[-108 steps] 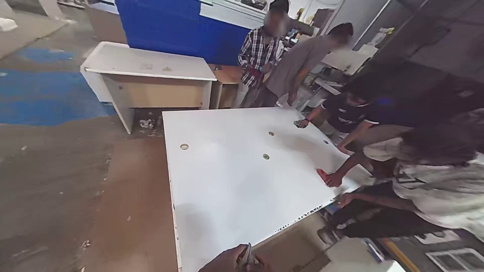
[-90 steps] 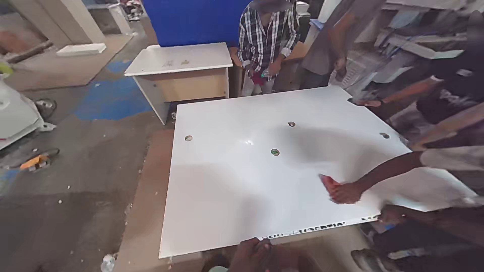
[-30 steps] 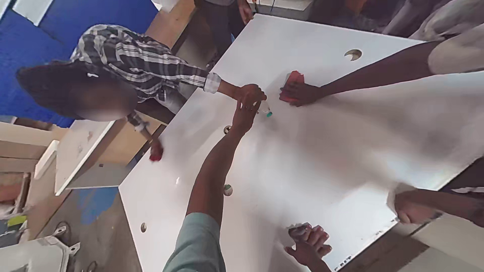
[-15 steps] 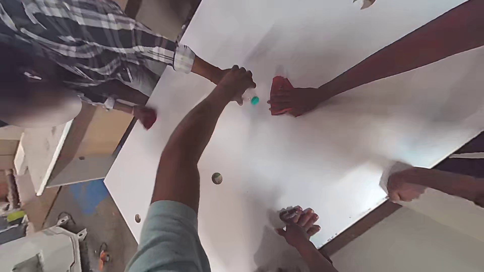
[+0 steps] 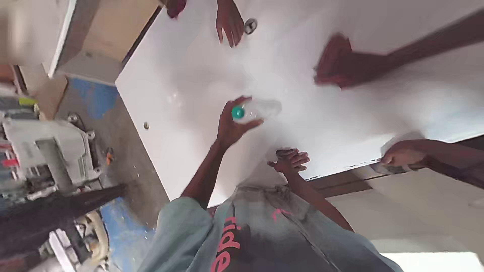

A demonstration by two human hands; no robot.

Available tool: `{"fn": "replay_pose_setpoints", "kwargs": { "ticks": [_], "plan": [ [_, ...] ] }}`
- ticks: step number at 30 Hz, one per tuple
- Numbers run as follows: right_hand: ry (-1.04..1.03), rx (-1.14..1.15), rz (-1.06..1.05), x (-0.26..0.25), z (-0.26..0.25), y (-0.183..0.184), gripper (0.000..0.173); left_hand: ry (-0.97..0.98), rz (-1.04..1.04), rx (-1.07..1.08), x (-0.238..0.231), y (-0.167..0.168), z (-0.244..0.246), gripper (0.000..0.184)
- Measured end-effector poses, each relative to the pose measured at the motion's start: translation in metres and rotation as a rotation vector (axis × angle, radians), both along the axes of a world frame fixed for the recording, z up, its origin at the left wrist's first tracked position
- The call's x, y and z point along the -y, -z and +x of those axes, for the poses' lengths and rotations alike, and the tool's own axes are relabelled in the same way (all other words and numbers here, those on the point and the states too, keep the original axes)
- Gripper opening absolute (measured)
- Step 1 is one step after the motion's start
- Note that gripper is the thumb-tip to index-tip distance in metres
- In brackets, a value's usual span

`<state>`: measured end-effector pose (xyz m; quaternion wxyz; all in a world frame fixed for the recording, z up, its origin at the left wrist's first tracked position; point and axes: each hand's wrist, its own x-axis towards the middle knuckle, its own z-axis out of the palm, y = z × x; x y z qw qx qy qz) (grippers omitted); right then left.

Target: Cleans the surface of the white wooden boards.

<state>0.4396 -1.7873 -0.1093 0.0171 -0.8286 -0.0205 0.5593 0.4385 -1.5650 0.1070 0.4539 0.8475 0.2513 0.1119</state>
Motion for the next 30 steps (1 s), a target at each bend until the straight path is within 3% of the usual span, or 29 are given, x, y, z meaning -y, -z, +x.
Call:
{"fn": "replay_pose_setpoints", "kwargs": {
  "ticks": [3,7,9,10,13,15,17,20,22,25,28,30],
  "plan": [
    [-0.131,0.052,-0.001,0.004,-0.003,0.005,0.132,-0.331,-0.159,-0.056,0.060,-0.009,-0.142,0.072],
    [-0.107,0.293,0.136,0.004,-0.032,-0.036,0.106,-0.900,-0.342,-0.063,0.139,0.000,-0.287,0.064],
    [0.088,0.762,0.300,0.015,-0.069,0.009,0.104,-1.095,-0.344,-0.034,0.169,0.013,-0.344,0.063],
    [0.124,0.860,0.383,0.025,-0.073,0.026,0.104,-1.180,-0.361,-0.024,0.183,0.021,-0.364,0.062],
    [-0.139,0.854,0.472,0.044,-0.072,0.047,0.093,-1.355,-0.459,-0.050,0.198,0.041,-0.406,0.051],
    [-0.357,0.812,0.491,0.054,-0.074,0.044,0.087,-1.377,-0.612,-0.135,0.195,0.060,-0.430,0.053],
    [-0.473,0.773,0.519,0.053,-0.077,0.038,0.086,-1.357,-0.801,-0.203,0.179,0.077,-0.446,0.068],
    [-0.506,0.673,0.502,0.051,-0.096,0.023,0.088,-1.258,-1.014,-0.274,0.155,0.078,-0.457,0.087],
    [-0.426,0.603,0.528,0.047,-0.120,0.010,0.080,-1.216,-1.075,-0.296,0.140,0.080,-0.469,0.091],
    [-0.143,0.435,0.673,0.038,-0.175,-0.015,0.053,-1.115,-1.027,-0.321,0.116,0.092,-0.504,0.089],
    [0.391,0.276,0.758,0.049,-0.244,-0.037,0.051,-0.995,-0.861,-0.300,0.104,0.135,-0.552,0.080],
    [0.736,0.137,0.839,0.055,-0.290,-0.060,0.038,-0.917,-0.694,-0.293,0.105,0.153,-0.579,0.081]
  ]
}}
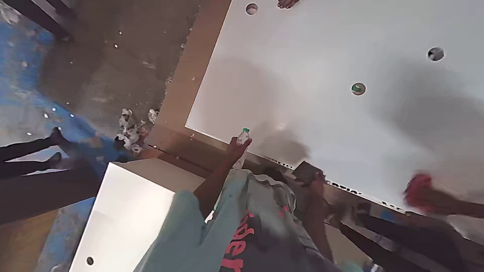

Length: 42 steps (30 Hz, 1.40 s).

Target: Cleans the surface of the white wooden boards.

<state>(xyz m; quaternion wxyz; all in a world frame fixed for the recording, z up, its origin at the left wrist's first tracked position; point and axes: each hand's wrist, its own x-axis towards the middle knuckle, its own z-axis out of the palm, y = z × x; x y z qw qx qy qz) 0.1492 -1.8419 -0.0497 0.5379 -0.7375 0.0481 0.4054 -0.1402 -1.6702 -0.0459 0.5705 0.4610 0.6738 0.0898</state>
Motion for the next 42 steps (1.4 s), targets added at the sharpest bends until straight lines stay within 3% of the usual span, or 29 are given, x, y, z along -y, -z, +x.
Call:
{"fn": "replay_pose_setpoints", "kwargs": {
  "ticks": [2,3,4,5,6,7,8,11,13,15,18,21,24,29,33,35,37,39,41,42],
  "plan": [
    [0.119,-0.119,0.048,-0.005,-0.038,-0.008,0.030,0.026,0.092,-0.068,-0.009,-0.008,-0.021,0.077],
    [0.103,-0.093,0.000,-0.009,-0.050,-0.009,0.030,0.035,0.000,-0.106,-0.019,-0.029,-0.028,0.073],
    [0.063,-0.011,-0.084,-0.011,-0.060,-0.012,0.032,0.022,-0.219,-0.109,-0.031,-0.058,-0.034,0.070],
    [0.006,0.107,-0.167,-0.015,-0.066,-0.014,0.036,-0.021,-0.280,-0.105,-0.033,-0.066,-0.042,0.069],
    [-0.070,0.233,-0.187,-0.026,-0.066,-0.012,0.042,-0.083,-0.145,-0.091,-0.025,-0.051,-0.051,0.070],
    [-0.195,0.357,-0.138,-0.039,-0.063,-0.005,0.047,-0.182,0.184,-0.077,-0.009,-0.012,-0.058,0.071],
    [-0.355,0.489,-0.060,-0.054,-0.059,0.004,0.050,-0.291,0.387,-0.035,-0.002,0.018,-0.062,0.073],
    [-0.838,0.792,0.030,-0.100,-0.071,0.051,0.059,-0.515,0.372,0.071,-0.029,0.014,-0.069,0.073],
    [-1.177,0.907,-0.008,-0.127,-0.088,0.094,0.077,-0.637,0.592,0.038,-0.067,0.034,-0.065,0.069],
    [-1.448,1.008,-0.109,-0.143,-0.109,0.114,0.105,-0.614,0.796,-0.004,-0.100,0.063,-0.073,0.069],
    [-1.602,0.987,-0.163,-0.170,-0.140,0.108,0.105,-0.511,0.822,0.003,-0.132,0.080,-0.086,0.073],
    [-1.747,0.782,-0.414,-0.188,-0.159,0.086,0.105,-0.466,0.628,-0.023,-0.129,0.107,-0.091,0.085],
    [-1.759,0.724,-0.483,-0.219,-0.169,0.092,0.105,-0.625,0.597,0.024,-0.127,0.132,-0.088,0.086],
    [-1.661,0.896,-0.334,-0.315,-0.161,0.106,0.094,-0.579,1.054,-0.100,-0.133,0.185,-0.078,0.073],
    [-1.482,1.169,-0.224,-0.478,-0.129,0.141,0.084,-0.538,0.988,-0.162,-0.131,0.184,-0.080,0.073],
    [-1.590,1.259,-0.328,-0.575,-0.098,0.141,0.072,-0.481,0.893,-0.214,-0.128,0.175,-0.085,0.076],
    [-1.712,1.366,-0.432,-0.651,-0.074,0.132,0.059,-0.442,0.796,-0.318,-0.130,0.191,-0.085,0.078],
    [-1.683,1.314,-0.494,-0.655,-0.071,0.128,0.058,-0.364,0.620,-0.405,-0.127,0.187,-0.087,0.083],
    [-1.627,1.249,-0.501,-0.603,-0.076,0.125,0.063,-0.288,0.412,-0.379,-0.133,0.154,-0.086,0.079],
    [-1.612,1.247,-0.471,-0.565,-0.077,0.125,0.066,-0.325,0.457,-0.384,-0.136,0.155,-0.084,0.078]
  ]
}}
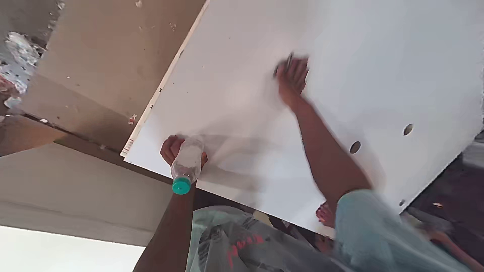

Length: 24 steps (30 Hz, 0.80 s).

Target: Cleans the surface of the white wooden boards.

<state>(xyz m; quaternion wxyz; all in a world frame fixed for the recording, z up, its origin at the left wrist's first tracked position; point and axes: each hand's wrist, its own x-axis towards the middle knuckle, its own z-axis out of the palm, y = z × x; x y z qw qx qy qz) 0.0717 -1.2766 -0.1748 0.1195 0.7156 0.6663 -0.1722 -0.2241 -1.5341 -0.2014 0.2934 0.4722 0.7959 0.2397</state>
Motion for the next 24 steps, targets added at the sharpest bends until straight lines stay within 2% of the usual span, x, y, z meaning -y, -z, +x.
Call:
{"fn": "replay_pose_setpoints", "kwargs": {
  "ticks": [1,2,5,7,9,12,14,17,19,21,22,24],
  "plan": [
    [0.022,-0.059,0.015,0.042,-0.003,0.001,0.075,-0.085,0.182,-0.046,-0.003,0.017,0.006,0.077],
    [0.053,-0.109,-0.005,0.094,-0.006,-0.001,0.084,-0.109,0.251,-0.048,-0.005,0.015,0.009,0.074],
    [0.095,-0.137,-0.200,0.223,-0.029,-0.025,0.101,-0.085,0.183,-0.006,-0.009,-0.007,0.009,0.066],
    [0.175,-0.133,-0.303,0.248,-0.046,-0.038,0.107,-0.104,0.182,-0.023,-0.008,0.000,0.011,0.054],
    [0.310,-0.141,-0.384,0.224,-0.056,-0.042,0.106,-0.109,0.209,-0.064,-0.006,0.008,0.008,0.047],
    [0.331,-0.037,-0.161,0.144,-0.033,-0.025,0.096,-0.074,0.124,-0.040,-0.010,-0.006,0.013,0.069],
    [0.246,0.050,-0.145,0.060,-0.009,-0.016,0.086,-0.070,0.176,-0.068,-0.007,-0.001,0.011,0.076],
    [0.065,0.136,-0.156,-0.063,0.019,-0.011,0.067,-0.049,0.223,-0.140,-0.009,0.000,0.011,0.077],
    [0.064,0.092,-0.136,-0.107,0.023,-0.014,0.064,-0.043,0.204,-0.139,-0.012,-0.007,0.011,0.079],
    [-0.065,0.117,-0.042,-0.103,0.021,-0.014,0.054,-0.029,0.210,-0.150,-0.015,-0.004,0.008,0.078],
    [-0.076,0.099,-0.071,-0.080,0.023,-0.014,0.055,-0.028,0.226,-0.136,-0.009,0.000,0.009,0.076],
    [-0.090,0.070,0.035,-0.008,0.022,-0.005,0.069,-0.036,0.264,-0.128,-0.002,0.010,0.010,0.075]
  ]
}}
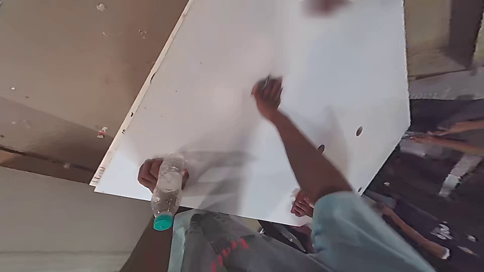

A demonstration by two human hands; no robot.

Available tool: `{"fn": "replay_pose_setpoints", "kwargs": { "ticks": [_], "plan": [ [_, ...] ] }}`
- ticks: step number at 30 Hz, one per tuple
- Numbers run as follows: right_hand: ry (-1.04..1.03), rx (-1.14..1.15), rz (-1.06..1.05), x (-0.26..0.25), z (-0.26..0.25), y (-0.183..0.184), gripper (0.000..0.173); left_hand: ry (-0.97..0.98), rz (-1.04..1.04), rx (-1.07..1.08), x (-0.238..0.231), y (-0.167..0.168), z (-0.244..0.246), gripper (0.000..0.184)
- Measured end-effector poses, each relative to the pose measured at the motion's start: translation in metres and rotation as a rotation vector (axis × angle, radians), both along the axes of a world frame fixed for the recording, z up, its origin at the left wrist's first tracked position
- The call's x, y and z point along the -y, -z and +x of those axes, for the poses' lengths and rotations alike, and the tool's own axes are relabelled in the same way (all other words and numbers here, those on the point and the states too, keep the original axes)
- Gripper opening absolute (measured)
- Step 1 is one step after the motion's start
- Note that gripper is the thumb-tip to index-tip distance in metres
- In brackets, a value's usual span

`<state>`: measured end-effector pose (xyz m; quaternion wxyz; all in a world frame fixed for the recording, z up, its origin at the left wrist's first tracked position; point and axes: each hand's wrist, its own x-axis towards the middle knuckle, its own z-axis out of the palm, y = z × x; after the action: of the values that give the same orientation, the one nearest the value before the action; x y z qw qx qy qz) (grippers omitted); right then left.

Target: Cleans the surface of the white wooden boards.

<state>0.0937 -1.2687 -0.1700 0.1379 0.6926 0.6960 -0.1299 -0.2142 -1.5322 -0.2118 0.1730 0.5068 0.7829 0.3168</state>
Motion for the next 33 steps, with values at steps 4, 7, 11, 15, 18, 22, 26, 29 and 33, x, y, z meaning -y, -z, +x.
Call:
{"fn": "replay_pose_setpoints", "kwargs": {
  "ticks": [4,7,11,15,18,22,26,29,33],
  "plan": [
    [0.186,-0.157,-0.163,0.171,-0.033,-0.012,0.100,0.019,-0.083,-0.011,0.000,-0.005,-0.001,0.074],
    [0.346,-0.176,-0.505,0.177,-0.052,-0.034,0.105,0.009,-0.107,-0.039,-0.001,0.000,-0.001,0.081],
    [0.334,-0.074,-0.117,0.087,-0.032,-0.009,0.092,0.022,-0.082,-0.041,0.003,-0.002,0.000,0.076],
    [0.204,-0.024,-0.161,-0.070,-0.027,-0.017,0.078,-0.033,-0.160,-0.097,-0.011,-0.016,0.005,0.071],
    [0.274,-0.113,-0.070,-0.109,-0.039,-0.017,0.089,-0.004,-0.154,-0.082,-0.010,-0.015,0.002,0.080],
    [0.100,-0.217,-0.010,-0.028,-0.051,-0.003,0.090,-0.026,-0.026,-0.162,-0.001,0.011,0.001,0.077],
    [-0.099,-0.263,-0.154,0.130,-0.086,-0.015,0.096,0.015,-0.141,-0.123,0.002,0.014,0.005,0.073],
    [-0.095,-0.253,-0.354,0.175,-0.108,-0.029,0.103,0.002,-0.133,-0.240,0.005,0.037,0.008,0.071],
    [-0.096,-0.134,-0.578,0.161,-0.114,-0.041,0.104,0.002,-0.277,-0.066,-0.009,-0.010,0.010,0.045]
  ]
}}
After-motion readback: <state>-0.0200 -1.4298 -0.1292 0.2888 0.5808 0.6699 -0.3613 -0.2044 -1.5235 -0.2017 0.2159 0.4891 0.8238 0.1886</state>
